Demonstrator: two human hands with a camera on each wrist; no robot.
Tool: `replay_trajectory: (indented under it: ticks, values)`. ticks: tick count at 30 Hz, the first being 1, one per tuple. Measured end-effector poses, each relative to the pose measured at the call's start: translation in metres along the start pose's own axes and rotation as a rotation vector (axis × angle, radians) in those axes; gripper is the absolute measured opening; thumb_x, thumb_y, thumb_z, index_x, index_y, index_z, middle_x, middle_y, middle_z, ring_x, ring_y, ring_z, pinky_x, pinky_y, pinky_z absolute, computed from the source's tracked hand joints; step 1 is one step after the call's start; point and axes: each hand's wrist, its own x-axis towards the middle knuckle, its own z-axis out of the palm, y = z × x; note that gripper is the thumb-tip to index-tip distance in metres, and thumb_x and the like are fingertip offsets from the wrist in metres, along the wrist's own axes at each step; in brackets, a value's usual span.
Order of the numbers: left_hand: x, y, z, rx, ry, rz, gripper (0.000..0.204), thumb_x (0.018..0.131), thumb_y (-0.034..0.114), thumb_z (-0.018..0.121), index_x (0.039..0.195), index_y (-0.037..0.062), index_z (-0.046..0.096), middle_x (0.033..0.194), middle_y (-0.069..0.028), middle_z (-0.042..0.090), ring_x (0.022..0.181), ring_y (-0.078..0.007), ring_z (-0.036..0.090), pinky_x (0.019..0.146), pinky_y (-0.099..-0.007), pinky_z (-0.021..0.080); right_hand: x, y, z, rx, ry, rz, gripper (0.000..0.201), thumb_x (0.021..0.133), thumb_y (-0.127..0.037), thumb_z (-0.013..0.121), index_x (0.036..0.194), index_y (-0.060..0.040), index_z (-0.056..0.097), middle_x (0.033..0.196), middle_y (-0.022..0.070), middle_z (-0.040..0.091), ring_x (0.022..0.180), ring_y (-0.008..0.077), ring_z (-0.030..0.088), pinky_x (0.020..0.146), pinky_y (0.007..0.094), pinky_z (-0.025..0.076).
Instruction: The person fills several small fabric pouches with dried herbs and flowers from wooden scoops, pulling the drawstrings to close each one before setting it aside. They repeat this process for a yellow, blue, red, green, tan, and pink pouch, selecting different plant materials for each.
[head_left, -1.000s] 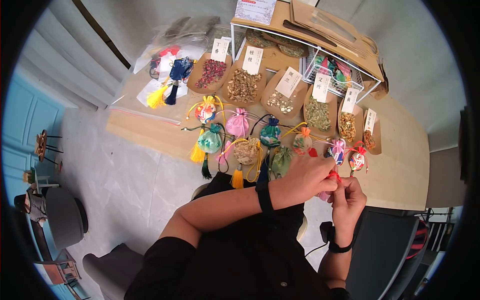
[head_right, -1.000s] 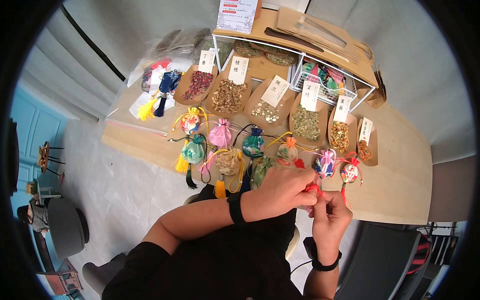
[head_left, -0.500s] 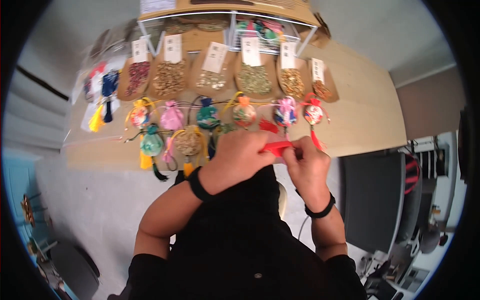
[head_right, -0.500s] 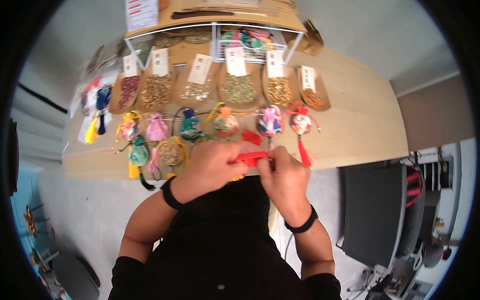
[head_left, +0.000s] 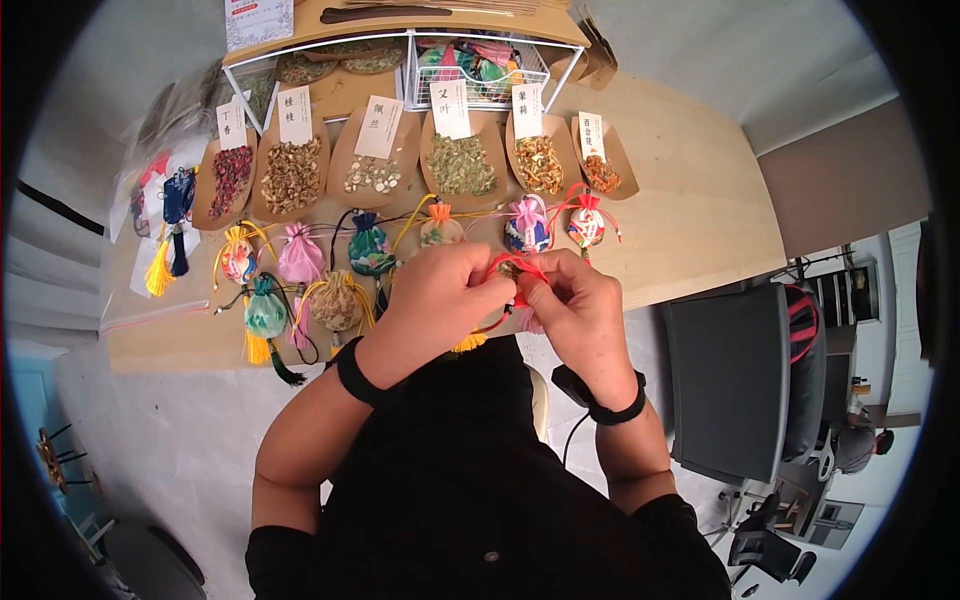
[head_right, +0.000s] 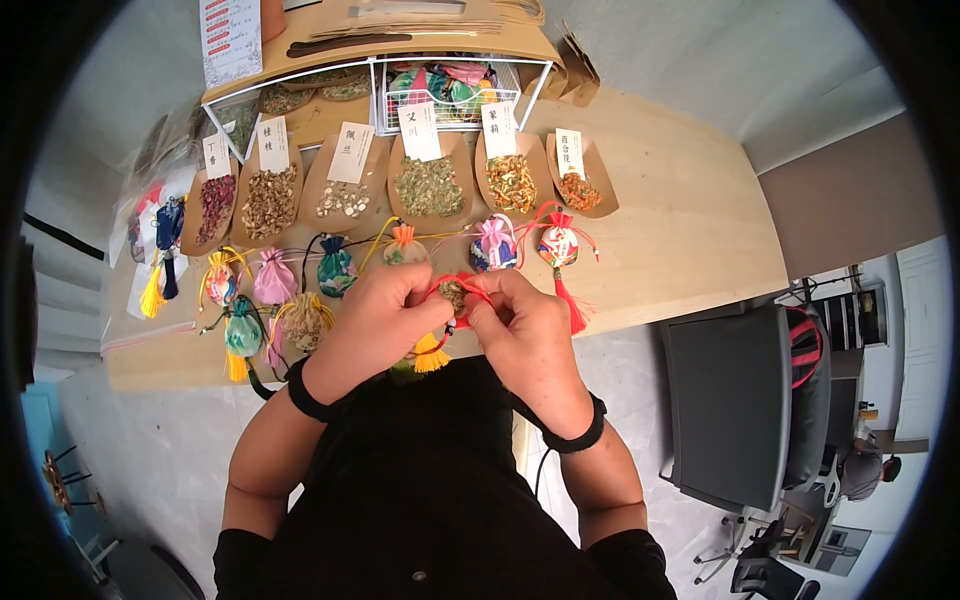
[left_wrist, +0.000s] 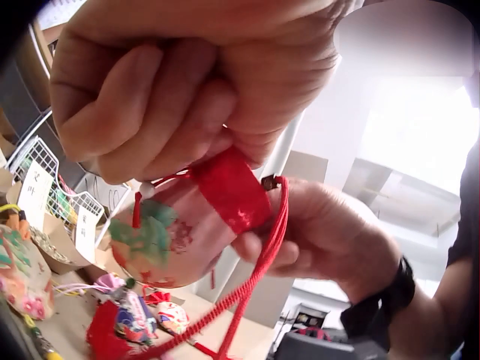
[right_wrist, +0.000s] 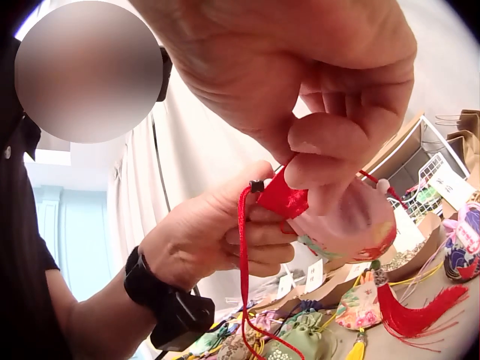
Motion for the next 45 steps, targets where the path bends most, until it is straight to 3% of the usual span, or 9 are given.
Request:
replay_trajectory:
  ticks: [8, 13, 19, 25, 28, 32, 38, 41, 45]
  values:
    - [0.007, -0.014, 0.009, 0.201, 0.127, 0.045, 0.030, 0.081, 0.018, 0.075, 0.084, 0.0059, 0.048, 0.065, -0.0080, 0.053, 0.059, -0.0212, 0.052, 0.057, -0.0390, 0.042, 0.009, 0.008, 0.003, -0.194, 0.092, -0.071, 0.021, 0.091, -0.002, 0.071, 0.112, -0.0001, 0.070, 0.071, 0.0086, 0.071, 0.062, 0.0121, 0.068, 0.059, 0.0295, 0.053]
    - [0.009, -0.024, -0.004, 0.159, 0.035, 0.050, 0.026, 0.083, 0.013, 0.072, 0.095, 0.0065, 0.049, 0.066, -0.0040, 0.052, 0.060, -0.0151, 0.051, 0.056, -0.0358, 0.040, 0.013, 0.023, 0.002, -0.421, 0.066, -0.114, 0.024, 0.084, -0.005, 0.074, 0.109, -0.0033, 0.070, 0.066, 0.0098, 0.067, 0.055, 0.0181, 0.065, 0.054, 0.0336, 0.050]
    - [0.016, -0.018, -0.005, -0.119, -0.172, -0.021, 0.013, 0.090, 0.007, 0.066, 0.095, 0.0043, 0.055, 0.072, 0.0022, 0.053, 0.065, -0.0055, 0.049, 0.056, -0.0294, 0.036, 0.018, 0.012, -0.012, -0.200, -0.032, 0.037, 0.023, 0.089, -0.003, 0.074, 0.110, 0.0003, 0.067, 0.063, 0.0052, 0.065, 0.054, 0.0119, 0.061, 0.052, 0.0300, 0.047]
    - [0.030, -0.026, -0.002, -0.280, -0.141, -0.084, 0.008, 0.095, 0.009, 0.064, 0.095, 0.0032, 0.059, 0.077, 0.0040, 0.056, 0.068, -0.0038, 0.050, 0.057, -0.0259, 0.038, 0.012, 0.012, -0.015, 0.126, 0.077, -0.130, 0.027, 0.090, -0.004, 0.081, 0.113, 0.0011, 0.068, 0.083, 0.0060, 0.070, 0.058, 0.0082, 0.058, 0.054, 0.0248, 0.047]
    - [0.037, -0.028, -0.003, -0.272, -0.145, -0.104, 0.008, 0.096, 0.010, 0.064, 0.096, 0.0028, 0.061, 0.078, 0.0032, 0.058, 0.070, -0.0036, 0.052, 0.059, -0.0247, 0.039, 0.008, -0.003, -0.027, -0.190, 0.038, -0.483, 0.030, 0.088, -0.002, 0.082, 0.115, 0.0000, 0.070, 0.105, 0.0096, 0.072, 0.062, 0.0088, 0.059, 0.055, 0.0245, 0.048]
    - [0.042, -0.026, -0.006, -0.235, -0.132, -0.114, 0.009, 0.096, 0.011, 0.063, 0.097, 0.0025, 0.062, 0.079, 0.0026, 0.060, 0.071, -0.0036, 0.053, 0.060, -0.0242, 0.040, 0.008, -0.011, -0.024, -0.180, -0.147, -0.466, 0.033, 0.088, -0.005, 0.082, 0.118, -0.0008, 0.072, 0.117, 0.0131, 0.072, 0.067, 0.0151, 0.065, 0.059, 0.0276, 0.053]
    - [0.043, -0.017, -0.013, -0.334, -0.210, -0.133, 0.012, 0.098, 0.014, 0.061, 0.096, 0.0025, 0.062, 0.081, 0.0017, 0.063, 0.074, -0.0038, 0.057, 0.063, -0.0230, 0.044, 0.022, 0.005, -0.012, -0.321, -0.086, -0.637, 0.023, 0.091, -0.006, 0.079, 0.113, -0.0018, 0.074, 0.099, 0.0128, 0.073, 0.074, 0.0239, 0.069, 0.066, 0.0324, 0.056]
    - [0.042, -0.015, -0.028, -0.368, -0.230, -0.050, 0.020, 0.101, 0.022, 0.061, 0.104, 0.0031, 0.064, 0.088, 0.0004, 0.065, 0.080, -0.0060, 0.059, 0.069, -0.0236, 0.048, 0.023, -0.010, -0.016, -0.279, -0.091, -0.506, 0.018, 0.091, -0.004, 0.078, 0.109, -0.0028, 0.076, 0.089, 0.0118, 0.072, 0.074, 0.0237, 0.069, 0.066, 0.0325, 0.055]
    - [0.038, -0.039, -0.012, -0.521, -0.125, 0.172, 0.043, 0.097, 0.037, 0.071, 0.122, 0.0021, 0.062, 0.104, -0.0020, 0.064, 0.098, -0.0088, 0.060, 0.085, -0.0285, 0.049, 0.034, -0.023, -0.020, -0.155, -0.065, -0.432, 0.017, 0.092, -0.005, 0.079, 0.109, -0.0039, 0.077, 0.084, 0.0071, 0.072, 0.070, 0.0140, 0.067, 0.064, 0.0279, 0.052]
